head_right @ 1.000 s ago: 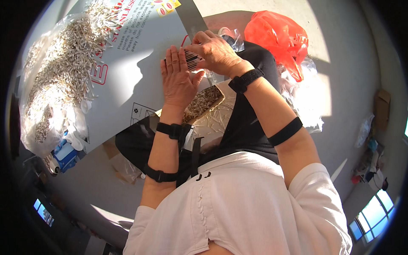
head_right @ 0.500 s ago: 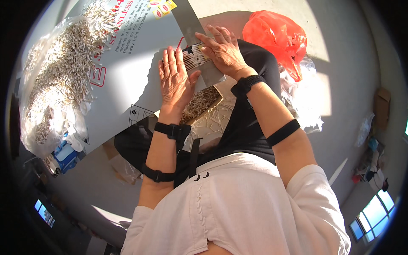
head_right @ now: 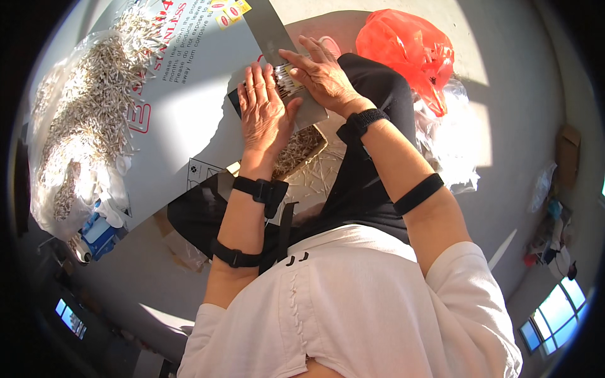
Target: Packing individual cotton swabs into small plastic bags.
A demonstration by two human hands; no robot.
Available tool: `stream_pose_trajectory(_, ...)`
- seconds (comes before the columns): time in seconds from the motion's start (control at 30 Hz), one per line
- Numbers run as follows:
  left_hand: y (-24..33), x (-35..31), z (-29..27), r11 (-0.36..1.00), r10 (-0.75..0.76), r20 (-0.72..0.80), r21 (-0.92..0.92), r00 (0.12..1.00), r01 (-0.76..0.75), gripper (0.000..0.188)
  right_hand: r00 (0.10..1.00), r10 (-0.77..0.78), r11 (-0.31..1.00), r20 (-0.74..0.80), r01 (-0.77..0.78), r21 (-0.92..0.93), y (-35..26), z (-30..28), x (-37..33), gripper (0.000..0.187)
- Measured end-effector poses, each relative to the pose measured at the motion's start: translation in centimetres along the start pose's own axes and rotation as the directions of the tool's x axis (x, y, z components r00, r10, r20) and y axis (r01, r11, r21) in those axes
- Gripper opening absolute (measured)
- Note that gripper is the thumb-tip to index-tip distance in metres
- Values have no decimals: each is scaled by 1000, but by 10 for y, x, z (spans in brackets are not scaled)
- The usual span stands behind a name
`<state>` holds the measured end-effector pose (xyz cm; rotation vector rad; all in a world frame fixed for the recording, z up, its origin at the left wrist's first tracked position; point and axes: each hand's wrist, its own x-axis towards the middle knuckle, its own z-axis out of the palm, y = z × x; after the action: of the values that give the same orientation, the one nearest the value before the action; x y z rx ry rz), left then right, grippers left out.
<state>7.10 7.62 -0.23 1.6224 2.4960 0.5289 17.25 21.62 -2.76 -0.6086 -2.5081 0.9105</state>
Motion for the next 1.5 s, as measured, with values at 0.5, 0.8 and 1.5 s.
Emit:
stream_pose_trajectory(0.5, -2, 16, 10, 602, -367, -269, -798, 890, 7, 57, 713, 691, 364, -114, -207, 908, -11, 5, 0, 62)
stream_pose_trajectory(0.8, 3, 22, 21, 391, -480, -250, -919, 841, -50, 58, 777, 627, 281, -62, -151, 948, 0, 22, -3, 27)
stream_pose_trajectory(1.5, -6, 2, 1, 995, 29, -12, 95, 999, -28, 78, 745, 659, 226, 103, -327, 918, 15, 19, -1, 27)
